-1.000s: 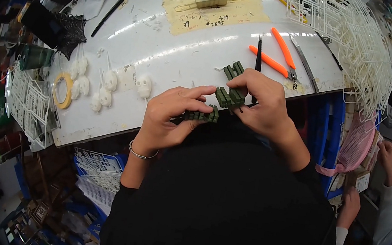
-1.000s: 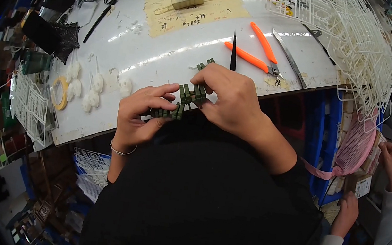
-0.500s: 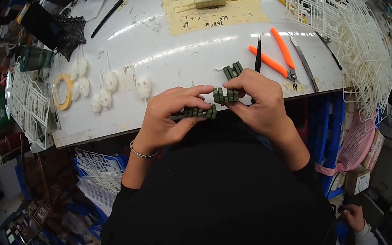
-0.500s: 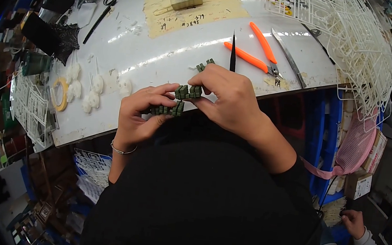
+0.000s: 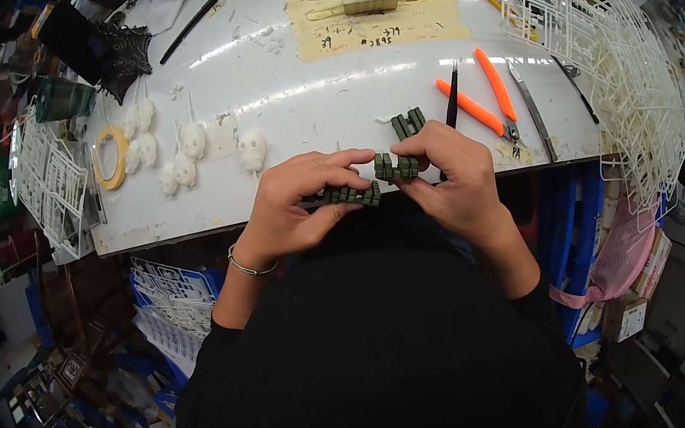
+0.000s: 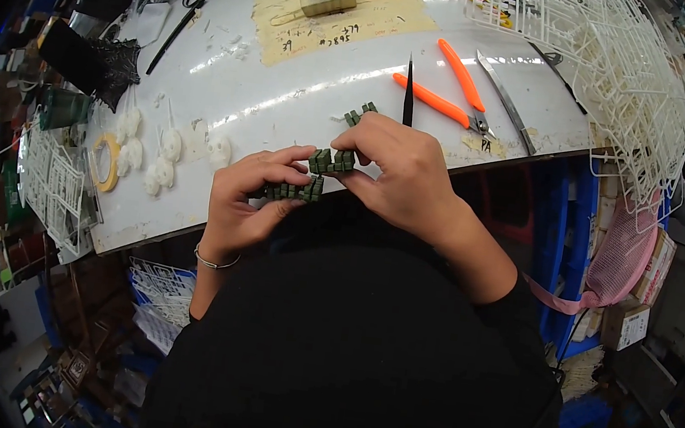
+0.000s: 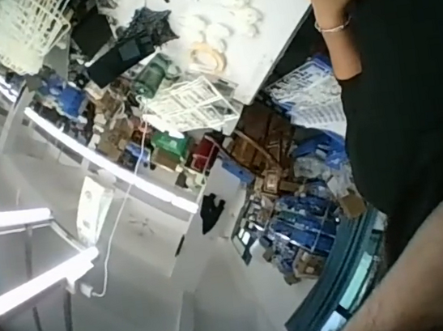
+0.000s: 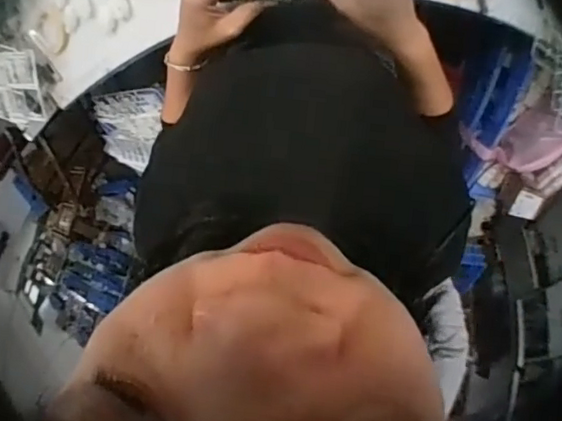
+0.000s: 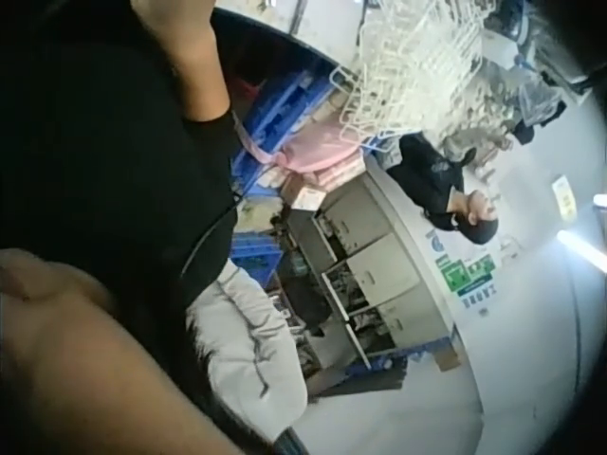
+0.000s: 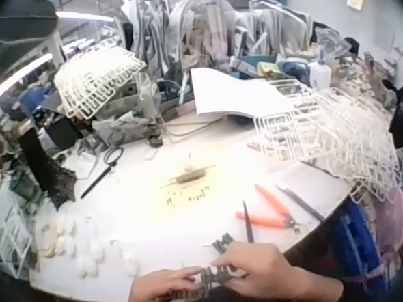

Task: Assembling small green plastic or electronic components at a workbench.

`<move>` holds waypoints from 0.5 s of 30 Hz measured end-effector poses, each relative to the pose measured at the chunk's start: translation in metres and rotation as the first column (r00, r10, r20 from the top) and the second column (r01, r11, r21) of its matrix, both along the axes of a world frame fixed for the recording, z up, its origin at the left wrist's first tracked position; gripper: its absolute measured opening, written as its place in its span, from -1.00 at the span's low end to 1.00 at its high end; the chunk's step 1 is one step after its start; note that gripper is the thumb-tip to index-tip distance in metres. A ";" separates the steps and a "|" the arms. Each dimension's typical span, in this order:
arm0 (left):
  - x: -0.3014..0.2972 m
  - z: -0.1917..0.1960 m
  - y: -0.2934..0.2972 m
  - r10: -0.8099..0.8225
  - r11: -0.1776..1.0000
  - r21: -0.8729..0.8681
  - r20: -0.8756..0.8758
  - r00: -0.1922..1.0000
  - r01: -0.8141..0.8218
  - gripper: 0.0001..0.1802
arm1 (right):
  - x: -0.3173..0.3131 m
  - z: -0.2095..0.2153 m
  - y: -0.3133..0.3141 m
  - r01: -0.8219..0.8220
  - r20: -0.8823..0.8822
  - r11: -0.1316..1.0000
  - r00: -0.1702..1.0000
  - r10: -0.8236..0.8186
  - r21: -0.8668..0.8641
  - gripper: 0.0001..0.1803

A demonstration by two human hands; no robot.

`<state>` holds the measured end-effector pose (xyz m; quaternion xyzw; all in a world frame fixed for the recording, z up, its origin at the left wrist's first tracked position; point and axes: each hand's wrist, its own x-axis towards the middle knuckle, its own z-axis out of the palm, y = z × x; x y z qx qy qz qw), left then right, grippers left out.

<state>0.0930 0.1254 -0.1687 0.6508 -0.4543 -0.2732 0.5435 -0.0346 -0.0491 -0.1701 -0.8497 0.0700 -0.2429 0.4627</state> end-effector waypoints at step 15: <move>0.003 0.002 0.001 -0.006 1.000 0.001 0.025 1.000 0.006 -0.65 | 0.003 -0.003 0.001 -0.005 0.027 1.000 1.000 0.005 0.011 -0.71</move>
